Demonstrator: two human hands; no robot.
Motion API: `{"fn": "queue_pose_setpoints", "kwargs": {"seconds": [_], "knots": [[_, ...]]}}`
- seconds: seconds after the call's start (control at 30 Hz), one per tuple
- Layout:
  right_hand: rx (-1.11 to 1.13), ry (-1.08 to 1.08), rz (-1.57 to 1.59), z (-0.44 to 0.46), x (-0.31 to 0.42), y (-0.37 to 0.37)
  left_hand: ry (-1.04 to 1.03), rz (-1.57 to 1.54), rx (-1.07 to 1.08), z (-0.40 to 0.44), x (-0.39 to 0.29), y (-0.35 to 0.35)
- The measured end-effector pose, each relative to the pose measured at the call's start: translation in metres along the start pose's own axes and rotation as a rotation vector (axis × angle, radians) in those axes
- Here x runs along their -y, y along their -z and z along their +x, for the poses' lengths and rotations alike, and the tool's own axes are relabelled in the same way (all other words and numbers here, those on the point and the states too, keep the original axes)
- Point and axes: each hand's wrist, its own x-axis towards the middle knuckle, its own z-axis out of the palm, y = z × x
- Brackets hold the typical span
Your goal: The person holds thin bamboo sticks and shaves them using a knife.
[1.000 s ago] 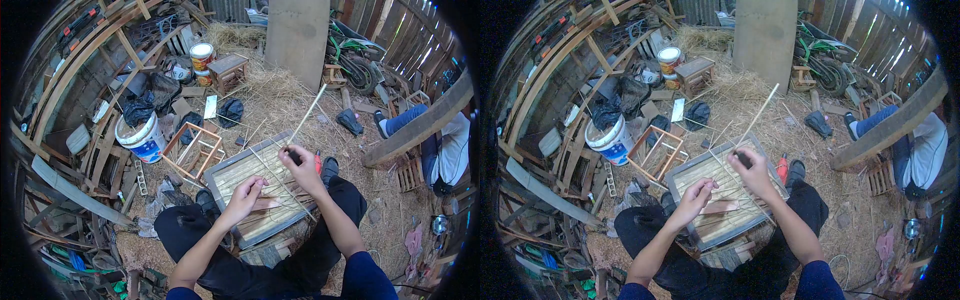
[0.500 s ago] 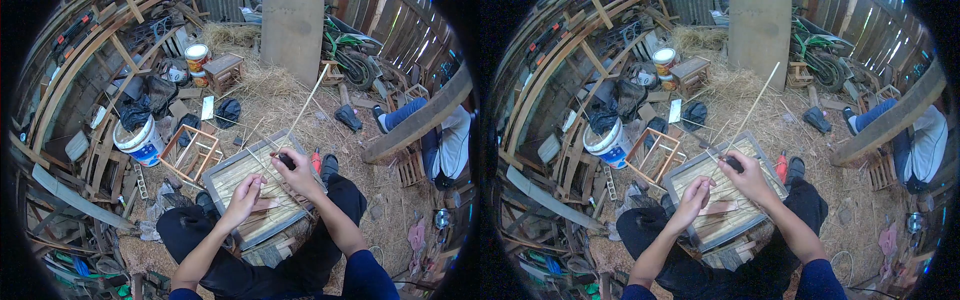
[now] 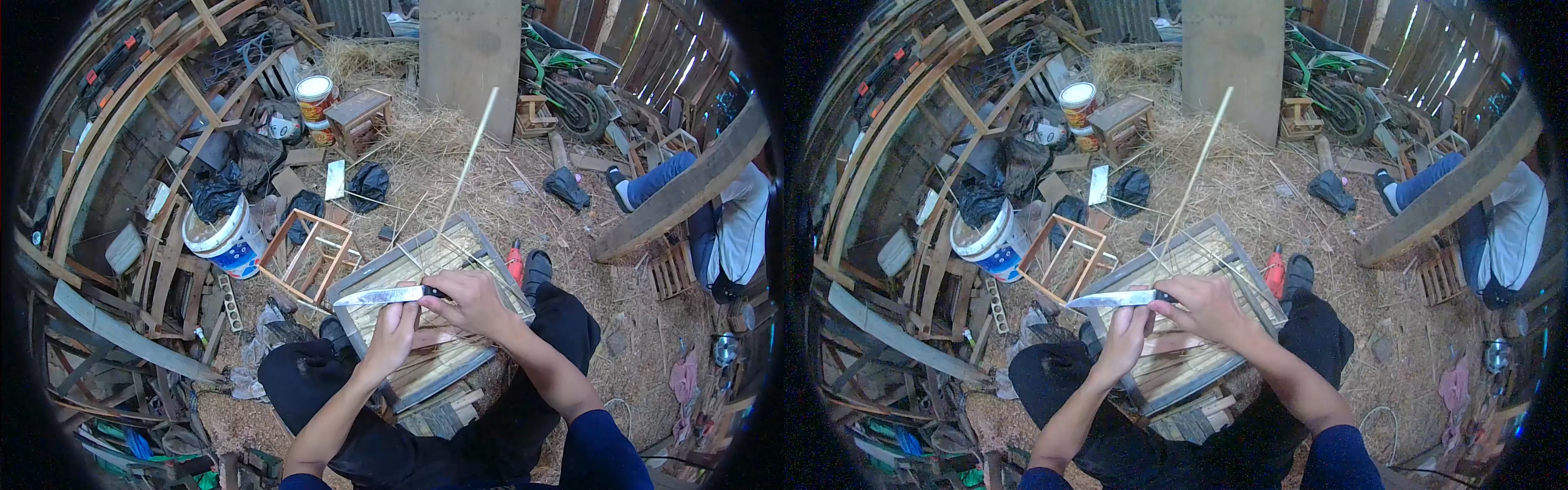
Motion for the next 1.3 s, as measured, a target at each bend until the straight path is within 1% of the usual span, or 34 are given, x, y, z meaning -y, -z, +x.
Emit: {"fn": "queue_pose_setpoints", "kwargs": {"seconds": [0.07,0.17,0.27,0.37,0.47,0.57,0.6,0.73,0.83,0.9,0.97,1.03,1.1,1.2,1.3], "knots": [[-0.009,0.036,-0.019,0.0,-0.005,0.002,-0.096,0.107,-0.019,0.002,0.003,0.0],[-0.055,0.086,-0.023,0.002,-0.007,0.005,-0.013,-0.009,0.002,-0.002,-0.009,-0.005],[-0.061,0.072,-0.056,0.001,-0.009,0.009,0.004,0.042,0.02,-0.002,-0.005,0.0],[-0.074,0.122,-0.146,0.001,-0.009,0.015,0.007,0.011,0.018,-0.005,-0.005,-0.002],[-0.09,0.091,-0.146,-0.001,-0.01,0.022,0.061,0.002,-0.017,-0.006,-0.012,-0.001],[-0.118,0.055,-0.193,-0.004,-0.02,0.032,0.041,-0.058,-0.051,-0.008,-0.027,0.001],[-0.193,0.053,-0.208,-0.004,-0.025,0.034,0.037,-0.056,-0.044,-0.008,-0.027,0.002],[-0.115,0.026,-0.389,-0.015,-0.024,0.044,0.052,-0.09,0.008,-0.009,-0.017,0.007],[-0.138,0.049,-0.292,-0.021,-0.024,0.037,0.103,-0.157,0.054,-0.012,-0.014,0.009],[-0.096,0.064,-0.296,-0.025,-0.022,0.039,0.162,-0.166,0.091,-0.014,-0.012,0.01],[-0.029,0.068,-0.312,-0.028,-0.023,0.042,0.163,-0.143,0.074,-0.015,-0.008,0.007],[-0.035,0.054,-0.262,-0.027,-0.025,0.043,0.205,-0.132,0.08,-0.014,-0.012,0.006],[-0.087,0.049,-0.192,-0.026,-0.026,0.046,0.11,-0.123,0.114,-0.007,-0.012,0.001],[-0.09,0.012,-0.152,-0.028,-0.024,0.054,0.042,-0.175,0.181,-0.001,-0.026,-0.011],[-0.122,-0.001,-0.127,-0.03,-0.026,0.063,0.065,-0.131,0.204,0.009,-0.036,-0.015]]}}
